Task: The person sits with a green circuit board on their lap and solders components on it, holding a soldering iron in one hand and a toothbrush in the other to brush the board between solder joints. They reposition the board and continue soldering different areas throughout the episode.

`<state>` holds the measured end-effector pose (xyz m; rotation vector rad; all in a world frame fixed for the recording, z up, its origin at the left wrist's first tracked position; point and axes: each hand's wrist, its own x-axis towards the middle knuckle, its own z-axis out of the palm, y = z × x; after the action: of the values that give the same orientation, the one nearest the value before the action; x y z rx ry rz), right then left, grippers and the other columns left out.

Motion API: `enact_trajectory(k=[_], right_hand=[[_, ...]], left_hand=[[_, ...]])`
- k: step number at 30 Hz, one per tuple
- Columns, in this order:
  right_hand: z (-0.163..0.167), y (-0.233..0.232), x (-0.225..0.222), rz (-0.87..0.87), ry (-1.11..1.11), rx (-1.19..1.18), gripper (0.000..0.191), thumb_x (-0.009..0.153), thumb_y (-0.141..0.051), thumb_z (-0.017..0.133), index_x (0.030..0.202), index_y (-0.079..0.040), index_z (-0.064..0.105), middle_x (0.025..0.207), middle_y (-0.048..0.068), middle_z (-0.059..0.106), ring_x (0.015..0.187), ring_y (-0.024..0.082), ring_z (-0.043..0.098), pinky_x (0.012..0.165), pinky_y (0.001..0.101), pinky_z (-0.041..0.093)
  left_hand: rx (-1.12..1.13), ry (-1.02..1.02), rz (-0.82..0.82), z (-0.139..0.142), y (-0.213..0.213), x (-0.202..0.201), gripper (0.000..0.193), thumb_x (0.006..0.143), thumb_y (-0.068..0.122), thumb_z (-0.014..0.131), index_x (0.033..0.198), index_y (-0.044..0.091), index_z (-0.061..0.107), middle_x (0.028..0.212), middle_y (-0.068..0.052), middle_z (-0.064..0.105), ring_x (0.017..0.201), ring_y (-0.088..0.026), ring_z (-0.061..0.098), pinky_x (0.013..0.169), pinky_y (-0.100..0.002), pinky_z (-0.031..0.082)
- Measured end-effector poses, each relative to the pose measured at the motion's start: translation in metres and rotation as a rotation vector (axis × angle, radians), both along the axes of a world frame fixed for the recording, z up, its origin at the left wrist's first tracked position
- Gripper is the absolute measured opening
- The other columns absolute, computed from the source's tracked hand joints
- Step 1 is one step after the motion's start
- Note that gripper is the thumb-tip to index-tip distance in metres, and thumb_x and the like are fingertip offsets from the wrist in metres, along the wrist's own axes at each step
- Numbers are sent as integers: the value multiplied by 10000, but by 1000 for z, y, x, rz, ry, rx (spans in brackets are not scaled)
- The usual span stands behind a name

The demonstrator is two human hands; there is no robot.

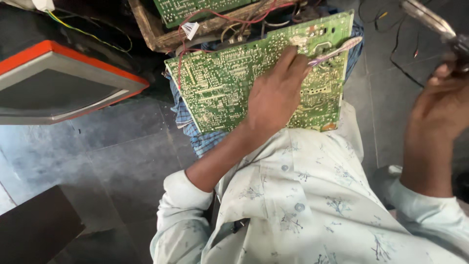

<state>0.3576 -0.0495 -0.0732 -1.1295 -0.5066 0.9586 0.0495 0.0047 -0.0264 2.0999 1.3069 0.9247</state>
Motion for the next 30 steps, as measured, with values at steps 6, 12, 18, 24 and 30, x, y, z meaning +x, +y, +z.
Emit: enact_trajectory(k=[6, 12, 18, 24, 30], right_hand=[[-17, -20, 13, -43, 20, 51, 302, 1204, -286, 637, 1172, 11, 590, 919, 131, 624, 737, 159, 621, 582, 208, 456], [-21, 23, 17, -26, 126, 117, 320, 1188, -283, 652, 1112, 25, 606, 931, 123, 634, 711, 145, 579, 617, 213, 460], [-19, 140, 65, -17, 118, 430, 329, 1115, -311, 715, 1180, 7, 660, 1041, 89, 665, 789, 133, 596, 644, 211, 475], [-12, 286, 85, -41, 315, 620, 202, 1036, -124, 803, 1064, 21, 665, 956, 120, 688, 792, 187, 676, 679, 252, 567], [-2, 316, 84, -196, 145, 605, 184, 1027, -136, 733, 975, 20, 651, 870, 137, 697, 733, 225, 707, 628, 317, 599]], left_hand=[[15, -75, 42, 15, 11, -44, 124, 1074, 134, 699, 1041, 42, 623, 961, -97, 577, 786, -252, 619, 698, -330, 495], [-491, -462, 164, 15, 5, -82, 138, 1047, 147, 674, 1053, 17, 628, 774, 27, 474, 660, -30, 378, 543, -250, 290], [-528, -480, 54, 14, 2, -69, 179, 1061, 163, 629, 1114, -3, 672, 752, 51, 502, 655, -30, 380, 545, -226, 292], [-517, -521, 9, 5, 2, -73, 242, 1070, 198, 561, 1180, -2, 644, 736, 28, 578, 669, -42, 503, 577, -228, 403], [-568, -545, 44, 10, 4, -79, 261, 1054, 166, 514, 1272, 33, 570, 744, 13, 572, 677, -44, 486, 594, -228, 403]])
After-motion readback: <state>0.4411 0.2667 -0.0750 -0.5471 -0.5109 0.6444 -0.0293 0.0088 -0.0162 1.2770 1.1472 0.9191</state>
